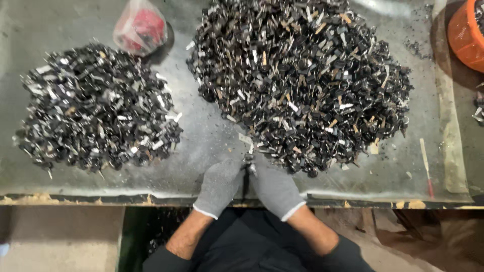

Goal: The person, wearing gray work gloves, picks small black metal parts one at a time from a large pile on the workbench, turns and handles each piece in both hands, and places it aside, working through the pile piece by piece across the whole clip.

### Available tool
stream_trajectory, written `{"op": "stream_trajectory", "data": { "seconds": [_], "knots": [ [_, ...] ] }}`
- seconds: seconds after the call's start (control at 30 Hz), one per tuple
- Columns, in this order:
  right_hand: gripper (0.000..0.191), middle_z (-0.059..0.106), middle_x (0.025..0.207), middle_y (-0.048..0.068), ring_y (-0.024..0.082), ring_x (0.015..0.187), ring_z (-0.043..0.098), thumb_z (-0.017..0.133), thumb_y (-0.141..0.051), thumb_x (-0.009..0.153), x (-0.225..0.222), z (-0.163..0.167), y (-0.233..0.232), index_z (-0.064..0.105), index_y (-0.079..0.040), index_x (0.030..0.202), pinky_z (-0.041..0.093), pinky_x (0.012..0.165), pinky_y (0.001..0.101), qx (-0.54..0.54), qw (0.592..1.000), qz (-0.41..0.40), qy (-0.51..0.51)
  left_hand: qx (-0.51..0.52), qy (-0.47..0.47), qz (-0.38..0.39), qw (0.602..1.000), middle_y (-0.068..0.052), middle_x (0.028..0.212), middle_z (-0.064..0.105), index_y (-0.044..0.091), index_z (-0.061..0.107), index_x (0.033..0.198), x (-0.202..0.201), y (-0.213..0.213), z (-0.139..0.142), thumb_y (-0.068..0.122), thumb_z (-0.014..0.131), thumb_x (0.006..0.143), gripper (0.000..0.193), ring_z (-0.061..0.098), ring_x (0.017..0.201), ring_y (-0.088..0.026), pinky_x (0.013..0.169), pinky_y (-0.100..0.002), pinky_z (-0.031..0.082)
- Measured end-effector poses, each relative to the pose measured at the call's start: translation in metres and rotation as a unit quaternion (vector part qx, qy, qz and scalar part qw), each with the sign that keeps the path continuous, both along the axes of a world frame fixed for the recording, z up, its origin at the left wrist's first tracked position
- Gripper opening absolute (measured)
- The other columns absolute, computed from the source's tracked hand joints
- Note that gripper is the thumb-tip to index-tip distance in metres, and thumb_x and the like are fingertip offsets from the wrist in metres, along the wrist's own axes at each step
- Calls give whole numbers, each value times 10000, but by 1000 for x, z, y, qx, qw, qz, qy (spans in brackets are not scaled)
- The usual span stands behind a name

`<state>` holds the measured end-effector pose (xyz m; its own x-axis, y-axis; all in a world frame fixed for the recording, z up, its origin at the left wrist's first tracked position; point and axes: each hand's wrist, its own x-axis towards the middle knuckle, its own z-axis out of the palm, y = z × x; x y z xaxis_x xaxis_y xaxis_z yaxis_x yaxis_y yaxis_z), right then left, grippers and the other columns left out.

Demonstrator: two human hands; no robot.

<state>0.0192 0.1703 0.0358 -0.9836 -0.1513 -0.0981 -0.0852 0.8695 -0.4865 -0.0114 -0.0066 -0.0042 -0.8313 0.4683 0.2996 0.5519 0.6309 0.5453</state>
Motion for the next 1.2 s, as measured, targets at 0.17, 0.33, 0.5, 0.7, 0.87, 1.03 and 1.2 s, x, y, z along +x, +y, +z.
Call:
{"op": "stream_trajectory", "data": {
  "seconds": [0.17,0.33,0.5,0.7,0.87,1.03,1.2],
  "knots": [
    [318,755,893,175,330,790,747,556,-299,1026,4,1,-5,552,-49,1223,594,638,443,70,990,-40,-112,-11,12,30,999,-172,923,672,-21,629,1209,8,5,3,102,706,838,398,666,778,-360,681,-462,530],
    [403,636,1347,317,341,746,744,616,-155,901,17,-2,-6,574,-5,1272,607,531,430,115,990,30,73,56,-107,47,992,-135,896,689,2,614,1322,6,-2,8,68,675,831,500,693,834,-353,738,-474,545],
    [190,701,1049,199,366,820,737,609,-189,956,16,-7,-14,570,-51,1082,609,652,466,103,992,-30,-62,69,-55,-21,996,-160,989,699,68,651,1237,5,-7,14,48,681,799,440,694,864,-368,745,-474,550],
    [319,699,890,250,423,808,710,607,-295,982,-11,-2,7,544,-8,1105,562,714,515,-107,987,33,-119,67,-38,67,995,-100,926,706,85,674,1255,9,-1,19,82,679,830,425,699,773,-324,683,-453,553],
    [436,675,939,246,398,730,728,569,-266,1000,15,-8,3,458,42,1287,588,621,493,24,994,-5,-103,2,8,70,998,-102,862,681,103,706,1022,17,2,23,111,711,842,180,669,683,-325,612,-456,527],
    [212,683,835,174,361,687,731,591,-248,983,27,-10,-4,554,-49,1044,581,533,482,68,997,21,-24,24,-39,73,996,-109,751,653,104,677,840,10,-2,19,163,753,800,104,662,651,-344,576,-477,510],
    [186,689,830,171,360,665,723,589,-238,1001,18,3,-11,543,-57,997,579,514,463,120,991,-20,-50,36,-27,54,998,-109,689,627,106,623,765,14,-3,16,120,730,782,109,658,647,-346,584,-480,504]
  ]
}}
